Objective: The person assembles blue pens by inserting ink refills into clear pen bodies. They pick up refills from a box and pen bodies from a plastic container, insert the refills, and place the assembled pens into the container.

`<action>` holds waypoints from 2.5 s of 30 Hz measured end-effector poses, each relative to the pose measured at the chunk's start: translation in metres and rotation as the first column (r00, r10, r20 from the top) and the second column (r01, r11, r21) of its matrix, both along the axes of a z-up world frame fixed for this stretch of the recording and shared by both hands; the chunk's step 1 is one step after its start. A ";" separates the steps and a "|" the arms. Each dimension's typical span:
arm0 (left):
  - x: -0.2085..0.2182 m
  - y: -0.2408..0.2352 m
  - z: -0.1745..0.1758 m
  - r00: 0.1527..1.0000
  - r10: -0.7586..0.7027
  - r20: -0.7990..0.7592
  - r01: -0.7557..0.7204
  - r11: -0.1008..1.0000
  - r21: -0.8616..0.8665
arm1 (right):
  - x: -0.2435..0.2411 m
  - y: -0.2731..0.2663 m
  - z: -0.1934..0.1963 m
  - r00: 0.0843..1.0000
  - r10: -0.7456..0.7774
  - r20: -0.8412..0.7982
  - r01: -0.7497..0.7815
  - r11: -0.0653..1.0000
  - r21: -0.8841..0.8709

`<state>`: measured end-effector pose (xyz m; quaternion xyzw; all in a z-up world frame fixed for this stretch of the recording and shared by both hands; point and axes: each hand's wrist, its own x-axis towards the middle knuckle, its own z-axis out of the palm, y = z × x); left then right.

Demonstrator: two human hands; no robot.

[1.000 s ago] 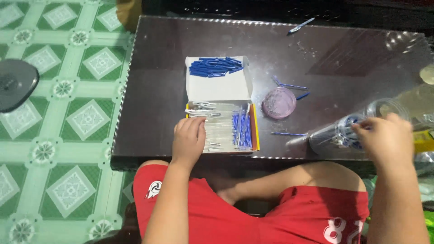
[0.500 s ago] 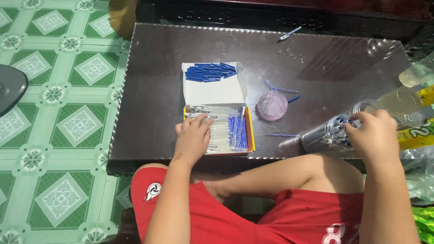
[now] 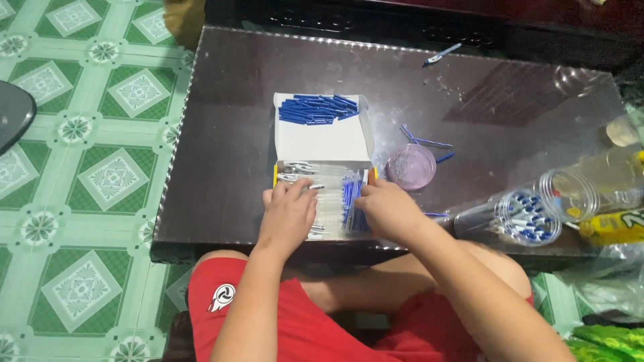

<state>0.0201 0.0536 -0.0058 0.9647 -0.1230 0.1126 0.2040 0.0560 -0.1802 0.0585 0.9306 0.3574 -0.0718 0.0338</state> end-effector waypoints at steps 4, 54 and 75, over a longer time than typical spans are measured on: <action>-0.006 0.001 -0.002 0.998 -0.008 0.055 0.012 0.998 -0.067 | -0.001 -0.005 -0.037 0.994 0.045 0.098 -0.045 0.999 0.004; -0.014 -0.033 0.000 0.840 -0.377 -0.391 -0.324 0.230 -0.918 | 0.012 -0.075 -0.012 0.824 -0.539 -0.174 0.536 0.841 -0.067; -0.036 -0.048 0.034 0.883 -0.345 -0.319 -0.122 0.487 -0.865 | -0.037 -0.017 0.031 0.967 -0.019 -0.255 0.187 0.733 0.654</action>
